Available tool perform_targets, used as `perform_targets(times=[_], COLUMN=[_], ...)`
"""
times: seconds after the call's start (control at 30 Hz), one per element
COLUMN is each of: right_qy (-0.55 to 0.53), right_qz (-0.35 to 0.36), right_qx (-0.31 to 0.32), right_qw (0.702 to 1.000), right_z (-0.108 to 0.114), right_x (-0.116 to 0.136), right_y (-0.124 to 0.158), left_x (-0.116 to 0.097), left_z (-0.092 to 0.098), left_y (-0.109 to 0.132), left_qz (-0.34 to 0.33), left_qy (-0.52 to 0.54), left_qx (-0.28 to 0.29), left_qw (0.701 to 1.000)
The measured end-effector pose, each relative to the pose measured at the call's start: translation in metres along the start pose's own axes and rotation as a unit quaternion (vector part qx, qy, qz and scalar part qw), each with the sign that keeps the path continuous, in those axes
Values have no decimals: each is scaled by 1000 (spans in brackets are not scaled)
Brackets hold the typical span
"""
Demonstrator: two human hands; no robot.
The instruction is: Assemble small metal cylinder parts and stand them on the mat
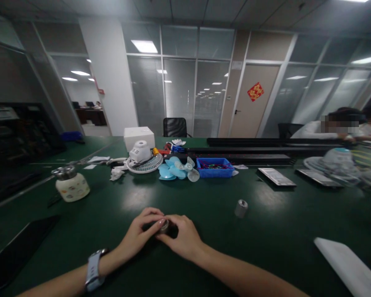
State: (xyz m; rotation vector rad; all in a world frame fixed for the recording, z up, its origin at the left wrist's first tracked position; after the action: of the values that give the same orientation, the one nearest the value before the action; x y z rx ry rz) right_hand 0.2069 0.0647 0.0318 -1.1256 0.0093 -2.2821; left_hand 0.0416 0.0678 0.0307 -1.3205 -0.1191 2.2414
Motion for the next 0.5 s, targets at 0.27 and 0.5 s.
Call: perform_targets(times=[0.27, 0.5], right_qy=[28, 24], right_qz=[-26, -22], right_qx=[9, 9], right_qw=[999, 999], right_z=[2, 4], right_x=[2, 3], right_y=[1, 3], left_x=[19, 45], left_z=[39, 51], left_y=[9, 20], left_qz=[39, 86], left_qy=[-76, -205], left_qx=[-52, 3], left_qw=[995, 975])
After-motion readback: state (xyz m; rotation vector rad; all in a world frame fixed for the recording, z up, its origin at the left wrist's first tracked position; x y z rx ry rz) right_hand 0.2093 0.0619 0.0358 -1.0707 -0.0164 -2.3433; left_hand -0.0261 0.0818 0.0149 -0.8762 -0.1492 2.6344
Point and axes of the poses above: each hand's wrist, its own y-axis away from the middle knuckle, its own z-axis out of the back of the hand, x = y × z, the point moved 3 cm from there along -y, towards the middle knuckle, and after that the axes turned 5 degrees about x, right-handed, at the moved point
